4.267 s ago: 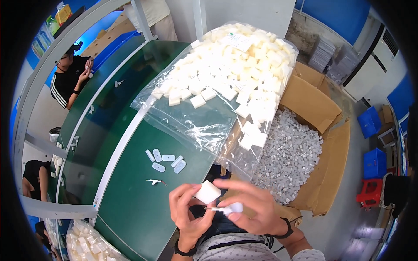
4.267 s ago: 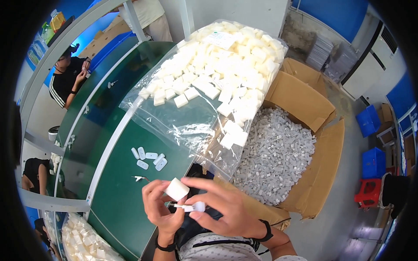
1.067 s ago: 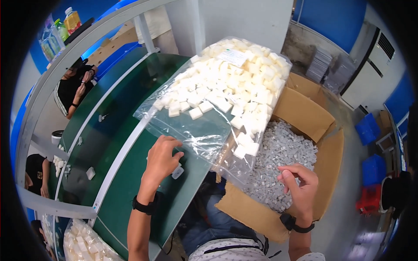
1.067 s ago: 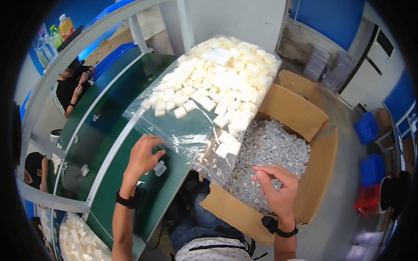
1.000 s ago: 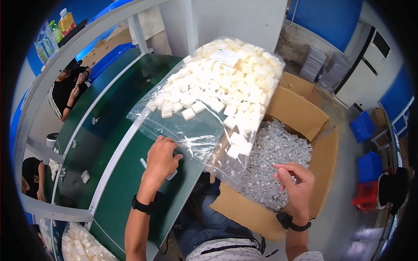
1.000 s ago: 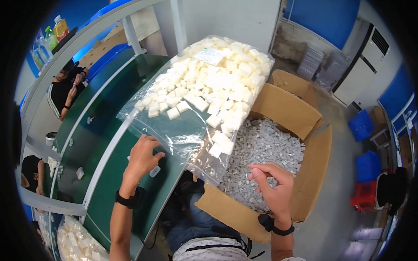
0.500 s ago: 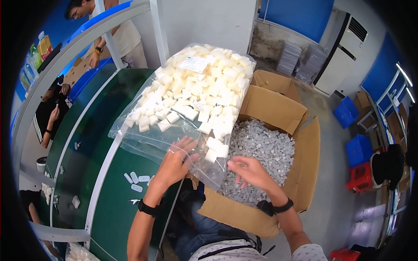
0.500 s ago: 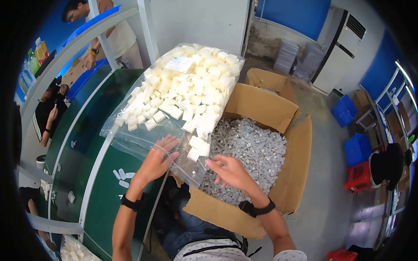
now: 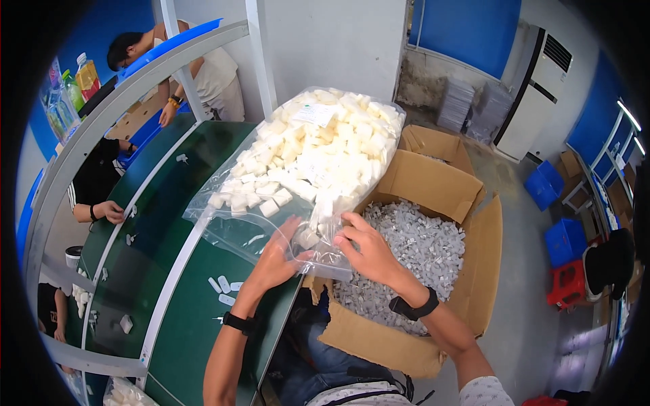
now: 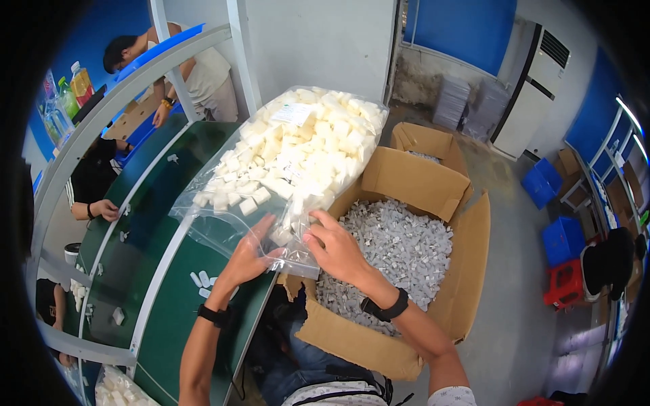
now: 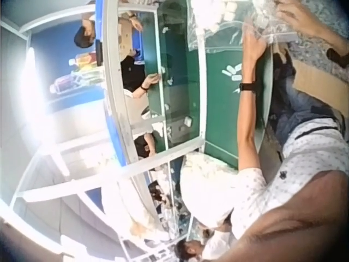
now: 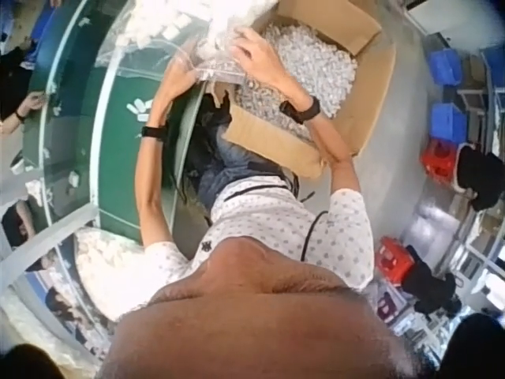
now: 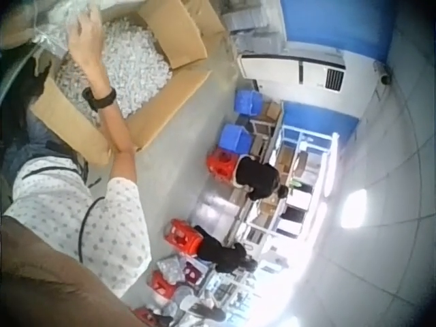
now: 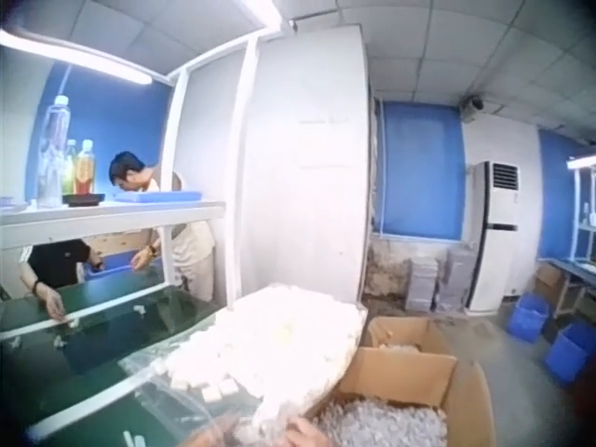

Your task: The person is assembling small white plastic components by joining two pieces together and placing them on a conveyor belt.

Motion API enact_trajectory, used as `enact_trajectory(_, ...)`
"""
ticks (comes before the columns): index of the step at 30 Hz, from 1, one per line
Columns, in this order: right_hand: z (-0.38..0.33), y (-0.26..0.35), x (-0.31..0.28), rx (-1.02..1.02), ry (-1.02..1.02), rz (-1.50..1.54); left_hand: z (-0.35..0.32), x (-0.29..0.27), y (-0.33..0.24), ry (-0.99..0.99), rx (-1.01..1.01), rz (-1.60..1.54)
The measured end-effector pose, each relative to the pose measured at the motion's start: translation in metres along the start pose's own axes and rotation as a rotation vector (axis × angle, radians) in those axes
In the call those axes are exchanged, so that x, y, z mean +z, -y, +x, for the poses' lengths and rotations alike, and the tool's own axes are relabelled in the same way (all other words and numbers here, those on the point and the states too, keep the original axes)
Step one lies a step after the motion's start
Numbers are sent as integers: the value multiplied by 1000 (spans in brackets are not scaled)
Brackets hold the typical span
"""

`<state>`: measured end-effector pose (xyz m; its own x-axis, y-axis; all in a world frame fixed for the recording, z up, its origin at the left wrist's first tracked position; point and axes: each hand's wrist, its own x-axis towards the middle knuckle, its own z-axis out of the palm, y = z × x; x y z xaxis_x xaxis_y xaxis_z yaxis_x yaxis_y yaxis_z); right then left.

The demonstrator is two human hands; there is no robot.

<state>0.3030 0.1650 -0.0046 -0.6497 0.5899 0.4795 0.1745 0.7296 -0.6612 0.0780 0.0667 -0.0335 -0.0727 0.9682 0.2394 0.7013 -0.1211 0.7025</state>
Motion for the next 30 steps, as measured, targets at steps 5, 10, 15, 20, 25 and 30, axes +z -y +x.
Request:
enact_trajectory(5, -14, -8, -5, 62, 17, 73, 12, 0, 1, -143, 2, 103)
enact_trajectory(10, -18, -1, -16, -9, 27, 141, 20, 0, 45, -157, -14, 409)
enact_trajectory(15, -36, -13, -25, 189, 209, 171, 28, -8, 35, -214, -182, 537)
enact_trajectory(20, -55, 4, -50, 451, -8, 314, 33, -18, 38, -413, -178, 567)
enact_trajectory(25, -65, 4, -63, 424, -32, 226, 47, -43, 112, -319, -96, 580)
enact_trajectory(30, -66, 3, -91, 421, -196, 190, 62, -45, 79, -215, -267, 641)
